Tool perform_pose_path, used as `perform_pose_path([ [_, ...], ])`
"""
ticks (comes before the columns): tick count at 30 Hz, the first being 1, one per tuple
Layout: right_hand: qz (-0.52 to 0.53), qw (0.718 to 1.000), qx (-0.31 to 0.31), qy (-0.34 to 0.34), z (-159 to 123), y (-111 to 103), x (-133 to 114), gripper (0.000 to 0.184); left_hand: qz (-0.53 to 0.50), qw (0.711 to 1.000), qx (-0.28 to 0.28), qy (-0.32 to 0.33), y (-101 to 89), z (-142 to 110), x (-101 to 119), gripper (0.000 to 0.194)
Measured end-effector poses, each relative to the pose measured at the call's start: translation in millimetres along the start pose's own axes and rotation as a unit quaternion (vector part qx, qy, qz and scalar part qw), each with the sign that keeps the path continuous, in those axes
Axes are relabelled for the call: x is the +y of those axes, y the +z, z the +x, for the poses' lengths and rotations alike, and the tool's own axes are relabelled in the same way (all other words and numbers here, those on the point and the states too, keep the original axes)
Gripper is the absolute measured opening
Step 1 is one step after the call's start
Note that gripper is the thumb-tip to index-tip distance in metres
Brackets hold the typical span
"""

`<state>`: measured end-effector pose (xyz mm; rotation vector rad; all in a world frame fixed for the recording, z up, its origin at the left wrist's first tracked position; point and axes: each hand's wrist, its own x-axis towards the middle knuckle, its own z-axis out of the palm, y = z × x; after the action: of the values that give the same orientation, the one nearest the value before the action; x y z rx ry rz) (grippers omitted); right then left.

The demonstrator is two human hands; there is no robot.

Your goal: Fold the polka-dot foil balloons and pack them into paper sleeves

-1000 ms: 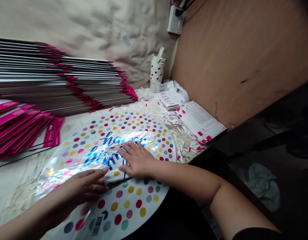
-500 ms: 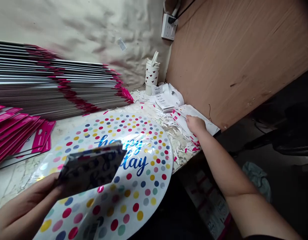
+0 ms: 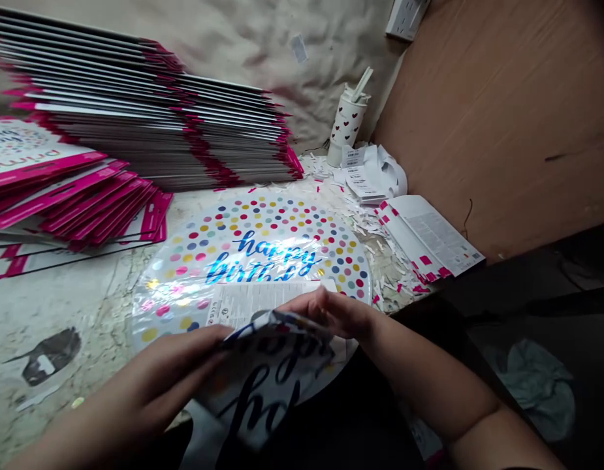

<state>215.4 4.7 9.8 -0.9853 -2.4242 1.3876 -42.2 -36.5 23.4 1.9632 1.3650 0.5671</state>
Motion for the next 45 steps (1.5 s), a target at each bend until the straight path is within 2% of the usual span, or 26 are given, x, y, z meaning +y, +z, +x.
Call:
perform_pose_path([
  [1, 0.056, 0.998, -0.019, 0.000, -1, -6, 4, 0.030, -0.006, 1.000, -0.017, 0.012, 3.4, 10, -1, 0.039],
  [3, 0.176, 0.984, -0.012, 0.035, -5, -14, 15, 0.032, 0.011, 0.999, -0.014, 0.030, 12.2, 23, -9, 0.042],
  [5, 0.260, 0.959, 0.064, 0.095, -14, -20, 33, 0.036, 0.102, 0.992, -0.005, 0.069, 22.4, 24, -28, 0.052],
  [8, 0.270, 0.915, 0.231, 0.190, -35, -31, 67, 0.041, 0.298, 0.945, -0.028, 0.128, 35.7, 3, -53, 0.066],
  [10, 0.257, 0.888, 0.315, 0.217, -46, -37, 83, 0.042, 0.377, 0.920, -0.008, 0.107, 39.8, -12, -52, 0.069],
  [12, 0.297, 0.867, 0.345, 0.201, -49, -40, 92, 0.044, 0.403, 0.911, -0.034, 0.073, 39.7, -14, -35, 0.059],
  [15, 0.311, 0.860, 0.363, 0.180, -42, -36, 91, 0.044, 0.385, 0.912, -0.121, 0.078, 39.1, 19, 4, 0.038],
  [17, 0.254, 0.870, 0.380, 0.186, -36, -31, 89, 0.041, 0.341, 0.919, -0.107, 0.166, 43.9, 54, 20, 0.026],
  [18, 0.222, 0.873, 0.389, 0.192, -35, -29, 87, 0.040, 0.307, 0.919, -0.116, 0.217, 48.2, 70, 23, 0.025],
  [20, 0.179, 0.874, 0.404, 0.202, -37, -24, 84, 0.038, 0.263, 0.916, -0.119, 0.280, 58.0, 94, 21, 0.022],
  [23, 0.145, 0.871, 0.422, 0.208, -47, -14, 72, 0.034, 0.243, 0.915, -0.105, 0.304, 67.5, 106, 11, 0.016],
  [26, 0.096, 0.888, 0.407, 0.192, -56, -5, 57, 0.027, 0.227, 0.917, -0.084, 0.318, 65.3, 103, 6, 0.013],
  [28, 0.091, 0.909, 0.360, 0.189, -58, -4, 50, 0.026, 0.217, 0.915, -0.061, 0.335, 60.9, 102, 7, 0.014],
  [32, 0.187, 0.931, 0.233, 0.208, -50, -15, 52, 0.027, 0.221, 0.904, -0.041, 0.362, 57.6, 100, 10, 0.018],
  [36, 0.257, 0.939, 0.133, 0.184, -36, -29, 57, 0.036, 0.235, 0.898, -0.068, 0.367, 61.6, 97, 13, 0.014],
  [38, 0.318, 0.922, 0.127, 0.182, -31, -33, 54, 0.039, 0.238, 0.901, -0.079, 0.354, 62.3, 96, 13, 0.013],
  [41, 0.385, 0.887, 0.170, 0.189, -26, -35, 45, 0.030, 0.240, 0.910, -0.071, 0.330, 60.3, 95, 13, 0.012],
  [42, 0.371, 0.891, 0.179, 0.189, -24, -35, 42, 0.025, 0.242, 0.911, -0.066, 0.326, 59.2, 95, 12, 0.012],
  [45, 0.271, 0.927, 0.194, 0.174, -14, -35, 34, 0.017, 0.261, 0.909, -0.049, 0.320, 55.9, 95, 13, 0.011],
])
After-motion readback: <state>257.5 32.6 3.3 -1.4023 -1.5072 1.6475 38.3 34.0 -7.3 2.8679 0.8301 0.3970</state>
